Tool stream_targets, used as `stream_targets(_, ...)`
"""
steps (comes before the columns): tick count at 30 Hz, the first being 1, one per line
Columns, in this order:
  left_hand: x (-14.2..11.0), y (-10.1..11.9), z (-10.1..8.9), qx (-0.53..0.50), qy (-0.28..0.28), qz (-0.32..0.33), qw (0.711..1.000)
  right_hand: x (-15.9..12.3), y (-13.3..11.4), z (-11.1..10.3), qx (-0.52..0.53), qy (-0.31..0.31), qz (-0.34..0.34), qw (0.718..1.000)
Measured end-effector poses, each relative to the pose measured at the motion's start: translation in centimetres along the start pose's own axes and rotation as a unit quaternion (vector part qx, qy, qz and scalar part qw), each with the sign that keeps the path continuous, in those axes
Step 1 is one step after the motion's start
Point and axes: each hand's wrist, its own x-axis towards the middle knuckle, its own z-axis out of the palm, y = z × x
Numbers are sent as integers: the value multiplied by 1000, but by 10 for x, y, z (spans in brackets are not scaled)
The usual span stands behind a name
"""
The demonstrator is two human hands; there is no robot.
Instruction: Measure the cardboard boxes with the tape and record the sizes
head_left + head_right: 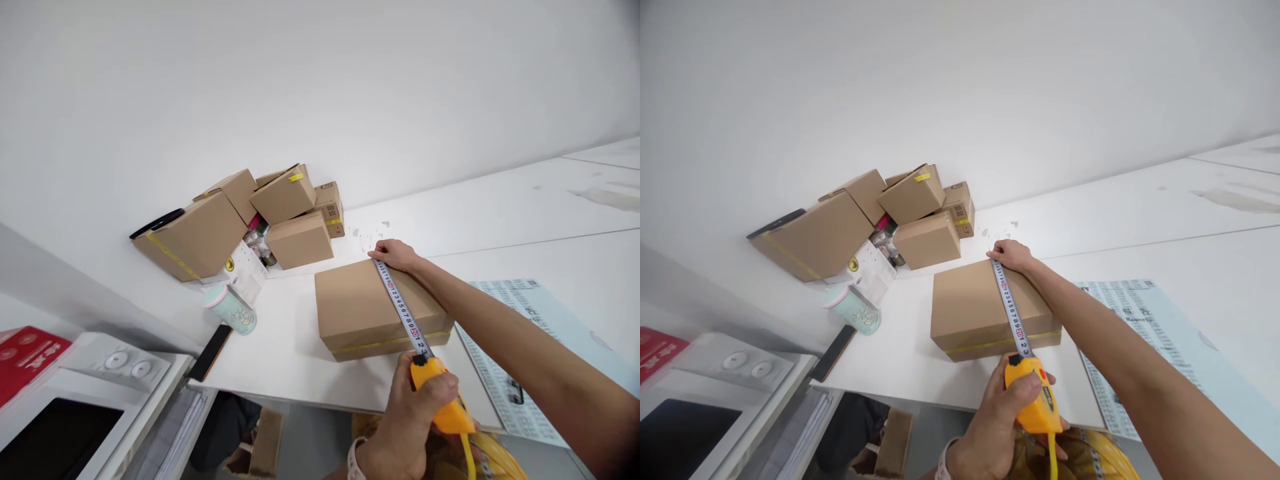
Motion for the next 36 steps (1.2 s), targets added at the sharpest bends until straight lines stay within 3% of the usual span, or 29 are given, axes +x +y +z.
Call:
stream_targets(5, -1, 3, -2, 7, -14, 12, 1000, -2, -3, -4, 109, 39, -8, 993)
stream_targets(9, -16, 2, -34, 55, -15, 110, 992, -28, 10, -25, 233, 150, 19, 961)
stream_targets(11, -26, 1, -61, 101, 48, 206, 972, -58, 29, -33, 267, 199, 53, 942)
stream_targets(13, -34, -2, -89, 141, 149, 291, 934, -96, 51, -35, 275, 220, 89, 931)
stream_targets(15, -37, -5, -112, 160, 231, 331, 901, -135, 70, -28, 272, 215, 122, 930)
stream_targets(18, -32, -8, -129, 170, 268, 325, 891, -177, 81, -11, 283, 157, 129, 937)
stream_targets(22, -15, 9, -131, 189, 258, 322, 891, -192, 67, 4, 289, 81, 40, 953)
stream_targets(25, -2, 33, -135, 193, 254, 339, 885, -190, 61, 9, 256, 82, -13, 963)
stream_targets(29, 8, 60, -153, 190, 258, 339, 885, -193, 70, 21, 237, 89, -14, 967)
stream_targets(33, 15, 68, -169, 178, 246, 307, 902, -202, 77, 38, 239, 54, -5, 969)
stream_targets(36, 14, 70, -172, 170, 222, 293, 914, -205, 70, 38, 212, 68, -40, 974)
